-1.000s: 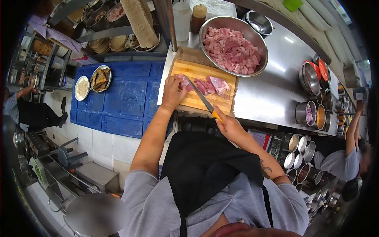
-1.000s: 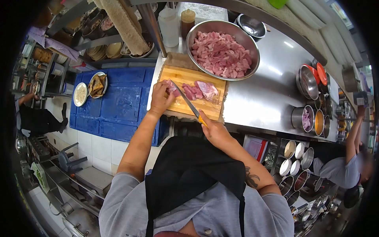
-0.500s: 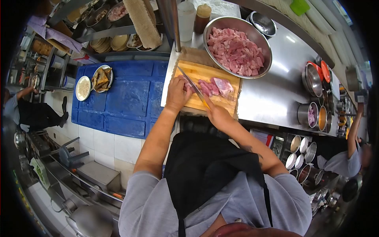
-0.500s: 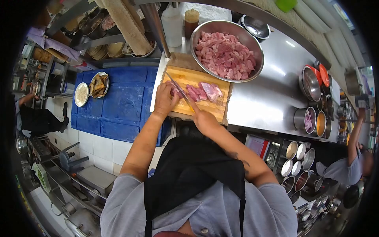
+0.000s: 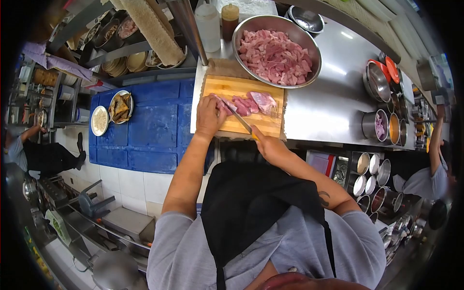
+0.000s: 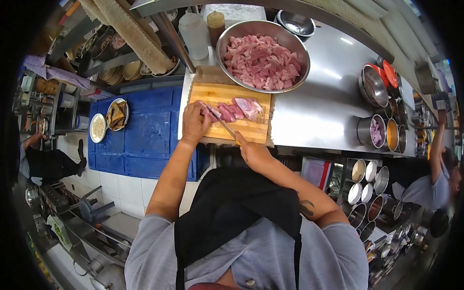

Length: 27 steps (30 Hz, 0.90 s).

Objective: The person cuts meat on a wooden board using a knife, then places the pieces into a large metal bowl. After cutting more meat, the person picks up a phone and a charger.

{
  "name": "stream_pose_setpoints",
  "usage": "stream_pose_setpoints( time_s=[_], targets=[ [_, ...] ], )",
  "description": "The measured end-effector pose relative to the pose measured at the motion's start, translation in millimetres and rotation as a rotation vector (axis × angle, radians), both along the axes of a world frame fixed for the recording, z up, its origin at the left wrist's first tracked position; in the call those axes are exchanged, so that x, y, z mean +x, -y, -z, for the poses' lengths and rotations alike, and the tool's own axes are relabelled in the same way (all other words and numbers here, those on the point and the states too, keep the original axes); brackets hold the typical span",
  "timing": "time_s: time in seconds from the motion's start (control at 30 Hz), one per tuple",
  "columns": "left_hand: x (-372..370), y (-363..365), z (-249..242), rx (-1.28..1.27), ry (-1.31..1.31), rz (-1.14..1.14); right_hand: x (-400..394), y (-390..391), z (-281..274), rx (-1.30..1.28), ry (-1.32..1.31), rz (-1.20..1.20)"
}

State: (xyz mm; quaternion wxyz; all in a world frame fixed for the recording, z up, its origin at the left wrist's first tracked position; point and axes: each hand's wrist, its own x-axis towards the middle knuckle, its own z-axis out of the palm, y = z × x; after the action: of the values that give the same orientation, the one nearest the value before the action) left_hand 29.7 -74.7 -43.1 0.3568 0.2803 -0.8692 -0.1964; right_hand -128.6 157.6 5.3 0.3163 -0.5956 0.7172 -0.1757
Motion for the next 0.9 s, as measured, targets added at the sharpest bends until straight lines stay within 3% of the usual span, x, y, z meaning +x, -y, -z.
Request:
stream_pose_setpoints(
  time_s=[0.27, 0.5, 0.57, 0.63, 0.9],
  targets=[
    [1.7, -3.1, -1.8, -0.011, -0.034, -0.009, -32.6, -68.5, -26.1, 0.056, -0.001, -0.05],
    [14.4, -6.0, -4.2, 0.067, -0.041, 0.009, -32.0, -57.8, -56.9, 0.008, 0.072, 0.127],
    [15.5, -2.2, -3.0, 0.124, -0.067, 0.015, -27.1, -54.6, -66.6, -0.11, 0.133, 0.19],
    [18.0, 0.5, 0.3, -0.006, -0.103, -0.013, -24.4, -51.9, -59.1, -0.136, 0.11, 0.153],
    [11.9, 1.6, -5.1, 0.019, -0.135, -0.037, -5.5, -21.9, -41.8, -0.124, 0.06, 0.003]
  ],
)
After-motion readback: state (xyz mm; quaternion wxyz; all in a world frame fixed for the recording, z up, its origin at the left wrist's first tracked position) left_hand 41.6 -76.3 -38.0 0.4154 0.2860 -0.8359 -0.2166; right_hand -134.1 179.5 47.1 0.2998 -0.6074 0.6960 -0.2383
